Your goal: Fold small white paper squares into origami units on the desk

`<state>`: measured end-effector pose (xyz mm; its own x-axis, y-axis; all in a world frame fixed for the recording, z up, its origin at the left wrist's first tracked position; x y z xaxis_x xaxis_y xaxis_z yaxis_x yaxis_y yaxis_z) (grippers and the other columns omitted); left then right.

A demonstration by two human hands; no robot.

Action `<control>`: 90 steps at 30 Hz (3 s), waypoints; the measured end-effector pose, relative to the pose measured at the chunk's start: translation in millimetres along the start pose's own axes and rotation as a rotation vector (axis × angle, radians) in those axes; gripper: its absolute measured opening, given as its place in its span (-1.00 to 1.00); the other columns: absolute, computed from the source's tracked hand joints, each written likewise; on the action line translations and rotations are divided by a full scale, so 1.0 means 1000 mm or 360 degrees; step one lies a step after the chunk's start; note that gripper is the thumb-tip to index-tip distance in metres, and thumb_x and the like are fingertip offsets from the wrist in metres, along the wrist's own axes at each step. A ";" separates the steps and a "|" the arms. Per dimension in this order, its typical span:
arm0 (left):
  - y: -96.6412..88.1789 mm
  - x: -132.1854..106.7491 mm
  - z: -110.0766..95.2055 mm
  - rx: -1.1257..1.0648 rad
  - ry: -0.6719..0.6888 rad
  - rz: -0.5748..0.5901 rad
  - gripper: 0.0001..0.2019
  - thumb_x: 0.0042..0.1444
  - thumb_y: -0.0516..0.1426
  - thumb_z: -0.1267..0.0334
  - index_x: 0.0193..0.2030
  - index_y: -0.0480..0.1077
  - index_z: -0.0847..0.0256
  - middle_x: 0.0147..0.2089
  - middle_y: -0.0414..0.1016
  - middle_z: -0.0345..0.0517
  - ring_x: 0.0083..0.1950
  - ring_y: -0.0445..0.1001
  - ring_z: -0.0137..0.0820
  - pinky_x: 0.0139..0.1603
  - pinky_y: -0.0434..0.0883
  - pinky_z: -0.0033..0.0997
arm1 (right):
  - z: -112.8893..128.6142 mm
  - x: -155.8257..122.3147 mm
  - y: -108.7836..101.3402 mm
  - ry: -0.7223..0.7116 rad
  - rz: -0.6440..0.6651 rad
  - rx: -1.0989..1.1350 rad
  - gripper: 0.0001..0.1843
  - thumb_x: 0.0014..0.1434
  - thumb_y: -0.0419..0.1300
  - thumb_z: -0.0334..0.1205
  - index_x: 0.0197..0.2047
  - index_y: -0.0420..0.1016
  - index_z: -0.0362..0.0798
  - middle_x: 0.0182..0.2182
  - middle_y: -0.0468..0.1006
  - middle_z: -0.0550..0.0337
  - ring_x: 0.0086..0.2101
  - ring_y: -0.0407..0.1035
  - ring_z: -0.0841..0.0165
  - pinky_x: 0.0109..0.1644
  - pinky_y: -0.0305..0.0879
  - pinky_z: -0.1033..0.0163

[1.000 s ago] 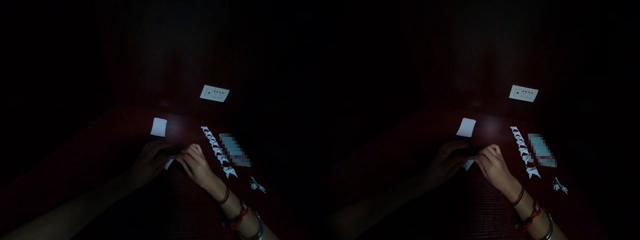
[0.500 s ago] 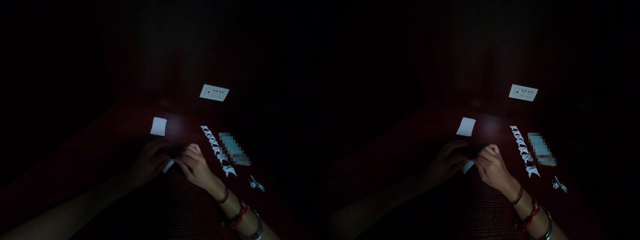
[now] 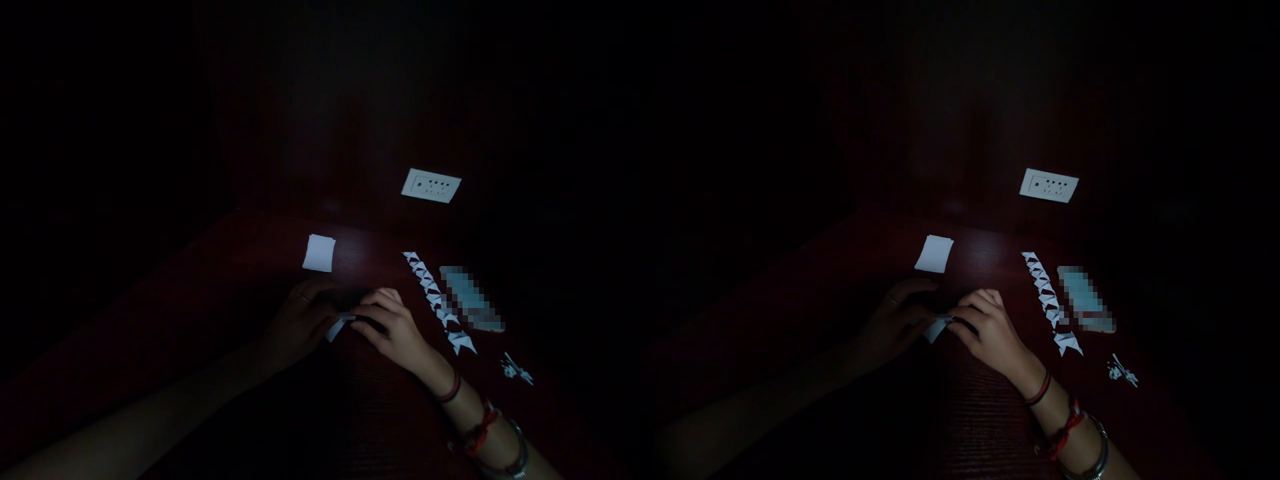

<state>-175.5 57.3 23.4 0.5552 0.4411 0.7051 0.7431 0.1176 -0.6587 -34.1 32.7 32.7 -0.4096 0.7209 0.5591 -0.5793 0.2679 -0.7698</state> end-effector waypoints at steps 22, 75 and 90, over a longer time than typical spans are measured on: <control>0.004 0.005 -0.005 -0.0083 -0.0043 0.0102 -0.95 0.08 0.05 0.40 -0.33 0.32 0.20 0.06 0.13 -0.11 0.08 0.16 -0.28 0.05 0.22 -0.20 | 0.007 0.003 0.008 0.0053 0.0014 -0.0002 -0.91 0.10 0.06 -0.31 -0.42 0.34 -0.09 -0.45 0.34 0.20 -0.34 0.20 0.37 -0.13 0.08 0.17; 0.002 0.005 -0.004 0.0015 0.0094 0.0044 -0.91 0.05 0.09 0.39 -0.27 0.33 0.18 0.05 0.16 -0.08 0.10 0.15 -0.23 0.07 0.20 -0.15 | 0.011 0.002 0.002 -0.0136 0.0047 -0.0097 -0.89 0.13 0.02 -0.32 -0.34 0.36 -0.09 -0.39 0.38 0.15 -0.30 0.22 0.35 -0.08 0.09 0.13; 0.016 0.002 0.054 -0.0506 -0.0690 0.0087 -0.88 -0.01 0.14 0.21 -0.45 0.41 0.21 -0.06 0.30 -0.09 -0.06 0.35 -0.27 -0.14 0.39 -0.23 | -0.024 0.003 0.011 0.0278 0.0069 0.0525 -0.89 0.11 0.08 -0.27 -0.34 0.41 -0.08 -0.39 0.40 0.19 -0.35 0.32 0.42 -0.26 0.25 0.30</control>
<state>-182.1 108.1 0.3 0.4412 0.7736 0.4549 0.8313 -0.1612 -0.5319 -24.7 53.0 18.7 -0.3289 0.8329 0.4450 -0.7714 0.0348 -0.6354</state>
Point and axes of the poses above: each hand's wrist, its own x-axis towards the middle knuckle, its own y-axis out of the palm, z = x × y, the point moved 6 cm from there along x, towards the middle knuckle
